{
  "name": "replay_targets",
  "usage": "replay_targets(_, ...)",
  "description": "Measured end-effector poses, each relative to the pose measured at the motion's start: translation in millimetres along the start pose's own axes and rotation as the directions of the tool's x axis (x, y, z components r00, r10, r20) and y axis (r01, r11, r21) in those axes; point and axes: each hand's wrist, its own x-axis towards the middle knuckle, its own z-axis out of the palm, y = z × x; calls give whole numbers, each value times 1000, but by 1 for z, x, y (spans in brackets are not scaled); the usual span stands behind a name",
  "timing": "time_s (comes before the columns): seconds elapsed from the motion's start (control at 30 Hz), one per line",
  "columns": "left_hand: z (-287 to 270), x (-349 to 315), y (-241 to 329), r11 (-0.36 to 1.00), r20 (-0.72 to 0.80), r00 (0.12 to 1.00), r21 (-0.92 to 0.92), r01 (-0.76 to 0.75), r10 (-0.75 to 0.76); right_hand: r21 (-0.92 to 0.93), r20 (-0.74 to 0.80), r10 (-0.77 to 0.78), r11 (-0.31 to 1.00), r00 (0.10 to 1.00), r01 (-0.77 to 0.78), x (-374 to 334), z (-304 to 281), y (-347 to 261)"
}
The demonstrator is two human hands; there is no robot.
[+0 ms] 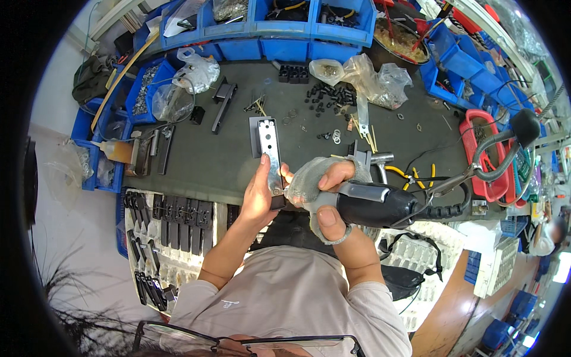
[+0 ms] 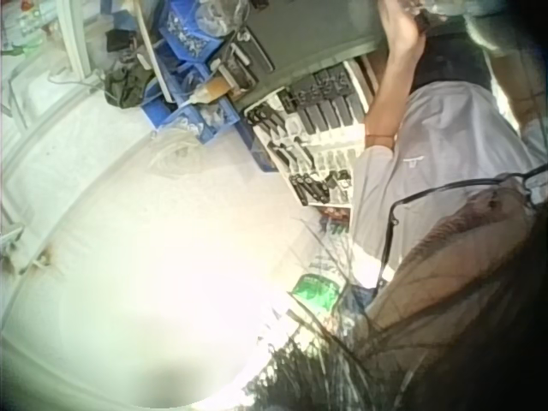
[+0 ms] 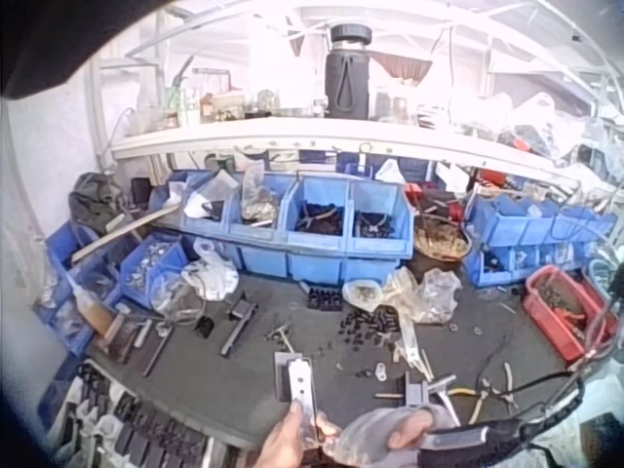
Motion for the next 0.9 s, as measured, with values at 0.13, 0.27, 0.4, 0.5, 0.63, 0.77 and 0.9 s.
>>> replay_targets(0.13, 4, -1, 0, 1000, -16, 1000, -6, -4, 4, 6, -2, -6, 1000, 1000, 6, -1, -4, 1)
replay_targets(0.27, -1, 3, -3, 1000, 31, 999, 9, -16, 16, -53, -11, -27, 998, 1000, 26, 1, 2, -3)
replay_targets(0.4, -5, 9, 0, 998, 124, 992, -56, 23, -16, 59, 51, -185, 981, 981, 182, 16, -12, -8)
replay_targets(0.5, -8, 7, 3, 997, 134, 990, -66, 48, -39, 109, 92, -326, 943, 941, 315, 25, -19, -14)
replay_targets(0.63, -28, -2, 5, 989, 77, 997, 147, -3, -8, -294, -260, -335, 921, 906, 256, 41, -35, -19)
replay_targets(0.77, -54, -16, -9, 890, -28, 977, 418, -182, 213, -696, -307, -423, 710, 852, 102, 78, -73, -28)
replay_targets(0.9, -69, -54, 11, 844, -53, 955, 484, -232, 293, -930, -89, -324, 366, 942, 38, 101, -144, -66)
